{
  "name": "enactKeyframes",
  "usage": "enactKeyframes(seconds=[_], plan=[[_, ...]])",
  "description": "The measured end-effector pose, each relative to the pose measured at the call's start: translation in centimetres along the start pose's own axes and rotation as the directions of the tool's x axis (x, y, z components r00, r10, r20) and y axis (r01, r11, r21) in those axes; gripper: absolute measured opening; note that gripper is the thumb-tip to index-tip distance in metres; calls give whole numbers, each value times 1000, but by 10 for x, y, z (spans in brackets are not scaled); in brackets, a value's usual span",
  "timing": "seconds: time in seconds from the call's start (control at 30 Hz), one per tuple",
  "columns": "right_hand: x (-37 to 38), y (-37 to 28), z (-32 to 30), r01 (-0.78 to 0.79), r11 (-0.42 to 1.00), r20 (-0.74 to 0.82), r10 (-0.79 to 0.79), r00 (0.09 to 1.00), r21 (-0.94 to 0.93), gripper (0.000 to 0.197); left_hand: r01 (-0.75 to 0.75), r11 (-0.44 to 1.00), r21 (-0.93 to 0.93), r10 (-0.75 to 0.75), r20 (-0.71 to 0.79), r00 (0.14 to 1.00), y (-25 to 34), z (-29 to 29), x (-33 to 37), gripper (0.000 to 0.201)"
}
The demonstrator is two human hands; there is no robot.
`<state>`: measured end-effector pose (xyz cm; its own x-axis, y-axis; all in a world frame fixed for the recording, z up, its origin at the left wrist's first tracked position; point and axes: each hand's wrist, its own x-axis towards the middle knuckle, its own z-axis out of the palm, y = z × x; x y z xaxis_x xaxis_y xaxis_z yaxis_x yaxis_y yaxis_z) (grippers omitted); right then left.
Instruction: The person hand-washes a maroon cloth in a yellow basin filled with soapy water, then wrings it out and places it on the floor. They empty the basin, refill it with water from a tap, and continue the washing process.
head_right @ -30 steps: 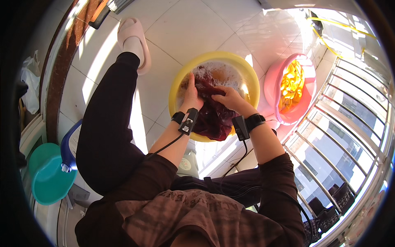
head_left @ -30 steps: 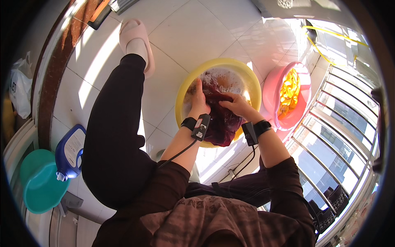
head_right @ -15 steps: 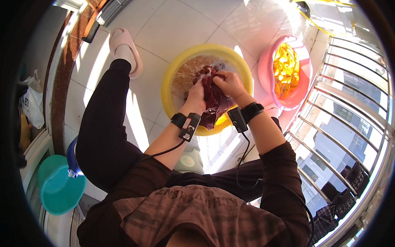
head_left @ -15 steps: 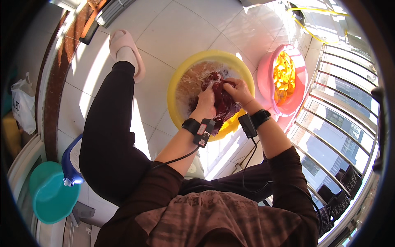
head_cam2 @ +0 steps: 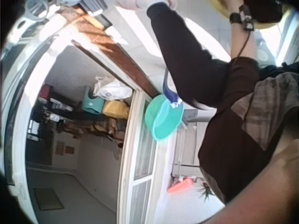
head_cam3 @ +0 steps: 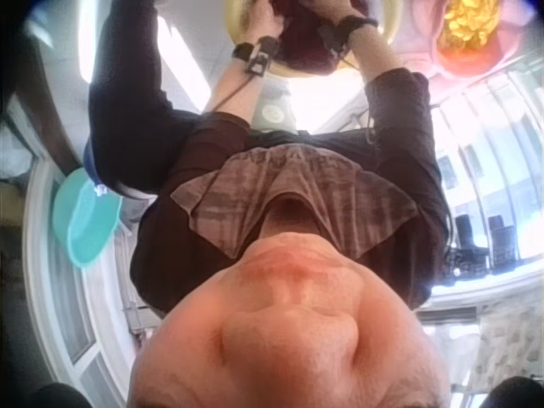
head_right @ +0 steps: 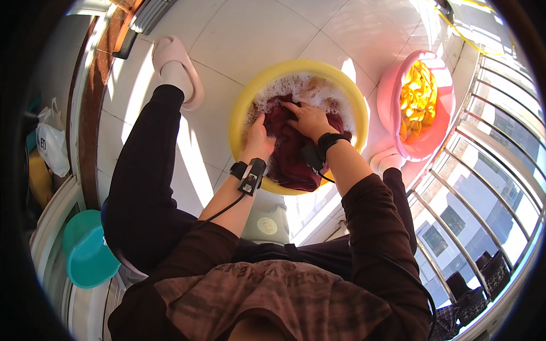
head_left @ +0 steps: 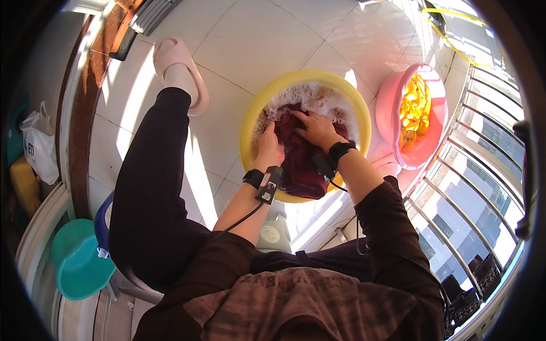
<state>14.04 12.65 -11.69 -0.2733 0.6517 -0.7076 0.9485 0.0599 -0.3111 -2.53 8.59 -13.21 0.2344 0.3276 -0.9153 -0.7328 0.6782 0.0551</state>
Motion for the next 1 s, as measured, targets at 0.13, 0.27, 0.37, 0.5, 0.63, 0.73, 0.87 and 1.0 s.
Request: enactKeyframes(seconds=[0.13, 0.27, 0.37, 0.5, 0.63, 0.73, 0.87, 1.0], plan=[[49, 15, 26, -118, 990, 37, 121, 992, -76, 53, -221, 975, 12, 221, -85, 971, -2, 10, 8, 43], [36, 8, 3, -166, 936, 158, 121, 980, 311, 50, -106, 994, -11, 107, 21, 994, 14, 20, -7, 56], [-31, -13, -28, 94, 758, 11, -133, 991, 645, 56, 53, 989, -136, -15, 266, 964, 26, 26, -22, 56], [-115, -42, -64, 38, 761, 28, -74, 997, 647, 52, -87, 991, -99, 119, 392, 912, 7, 37, -47, 45], [-141, -51, -70, 52, 823, -204, 78, 976, 566, 51, 38, 999, -2, -31, 545, 838, -14, 44, -72, 39], [-112, -34, -61, 41, 879, -362, 153, 920, 475, 52, 100, 994, -53, -61, 489, 870, -20, 50, -87, 35], [-61, 3, -56, -128, 821, -293, 339, 894, 557, 56, 23, 994, -108, 24, 419, 908, -10, 60, -74, 37], [-41, -12, -40, -94, 861, -533, 392, 750, 501, 77, -133, 989, 64, 130, 52, 990, 1, 37, -45, 39]])
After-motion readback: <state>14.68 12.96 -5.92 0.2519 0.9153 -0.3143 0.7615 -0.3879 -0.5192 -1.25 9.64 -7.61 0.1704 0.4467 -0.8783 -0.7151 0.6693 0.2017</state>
